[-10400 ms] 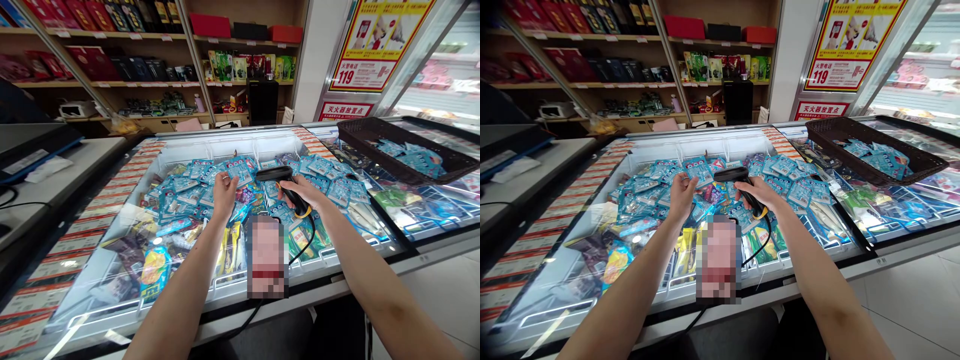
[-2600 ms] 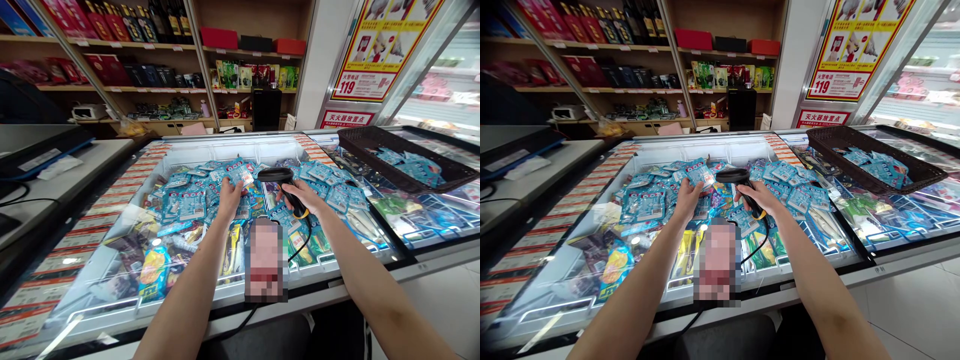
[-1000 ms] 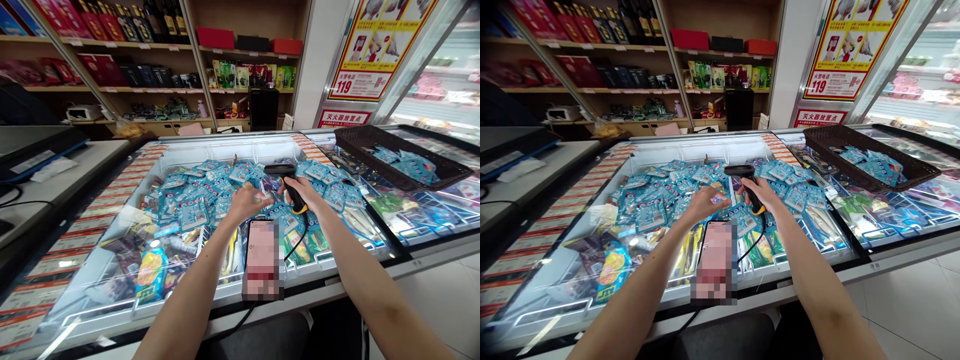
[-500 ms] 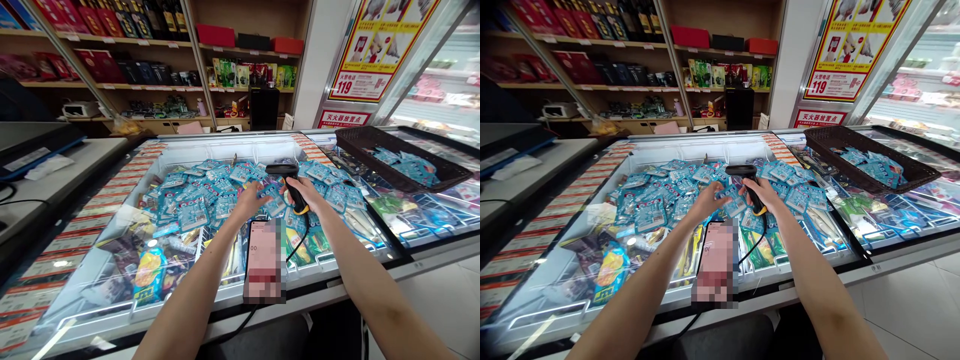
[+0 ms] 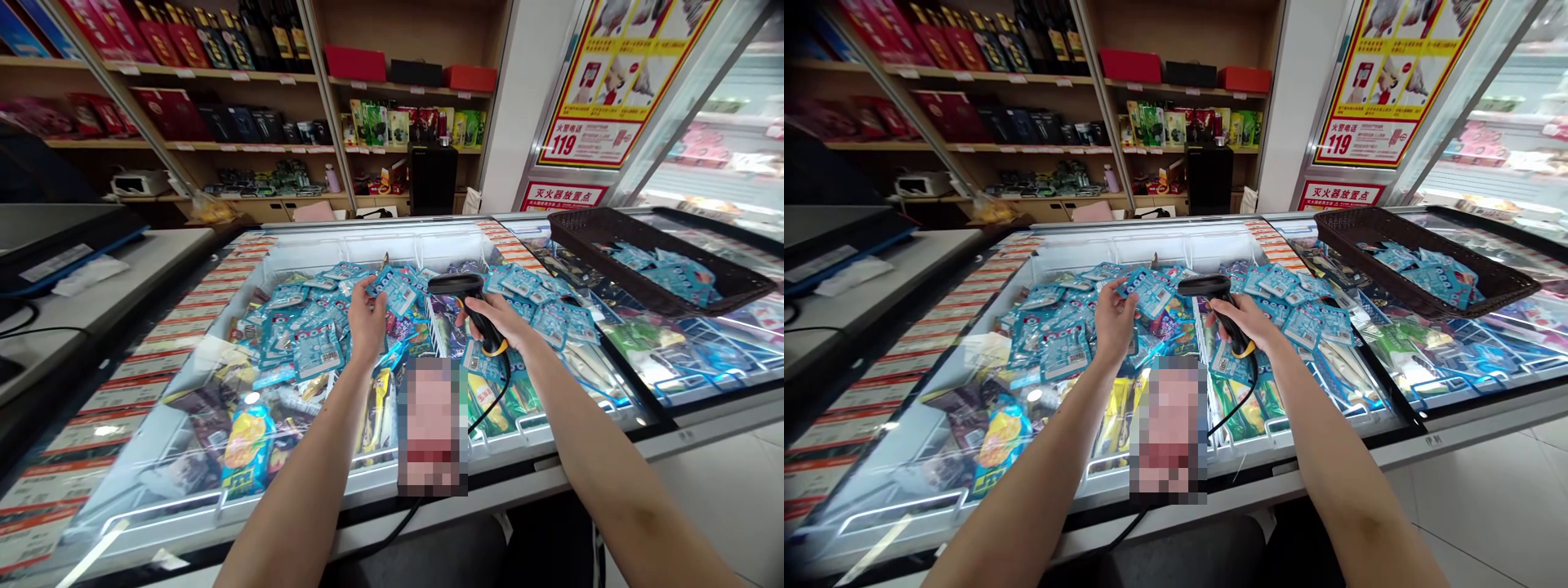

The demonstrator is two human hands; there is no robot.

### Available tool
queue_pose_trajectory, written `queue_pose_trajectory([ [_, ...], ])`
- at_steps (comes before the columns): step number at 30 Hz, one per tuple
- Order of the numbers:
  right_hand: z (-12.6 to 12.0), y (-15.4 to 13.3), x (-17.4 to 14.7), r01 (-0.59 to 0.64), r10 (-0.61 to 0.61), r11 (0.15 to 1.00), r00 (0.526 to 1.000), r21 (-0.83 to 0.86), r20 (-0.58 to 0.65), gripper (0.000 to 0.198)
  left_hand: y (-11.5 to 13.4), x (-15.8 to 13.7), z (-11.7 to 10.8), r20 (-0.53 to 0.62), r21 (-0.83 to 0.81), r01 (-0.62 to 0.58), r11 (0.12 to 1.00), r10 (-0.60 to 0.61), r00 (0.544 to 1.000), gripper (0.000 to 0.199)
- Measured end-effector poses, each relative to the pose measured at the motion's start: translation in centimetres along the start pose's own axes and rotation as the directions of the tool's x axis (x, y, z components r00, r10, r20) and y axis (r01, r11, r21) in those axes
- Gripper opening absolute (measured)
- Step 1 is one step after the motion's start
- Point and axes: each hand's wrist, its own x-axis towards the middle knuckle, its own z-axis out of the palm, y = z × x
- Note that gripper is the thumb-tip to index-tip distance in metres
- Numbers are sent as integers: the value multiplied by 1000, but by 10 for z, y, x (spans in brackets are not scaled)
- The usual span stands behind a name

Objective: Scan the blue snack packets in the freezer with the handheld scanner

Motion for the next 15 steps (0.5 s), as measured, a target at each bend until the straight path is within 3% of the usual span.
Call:
queue_pose_trajectory([
  [15,5,-10,-6,-15,12,1000,995,26,96,34,-8,2,1,-6,-3,-10,1000,10,1000,45],
])
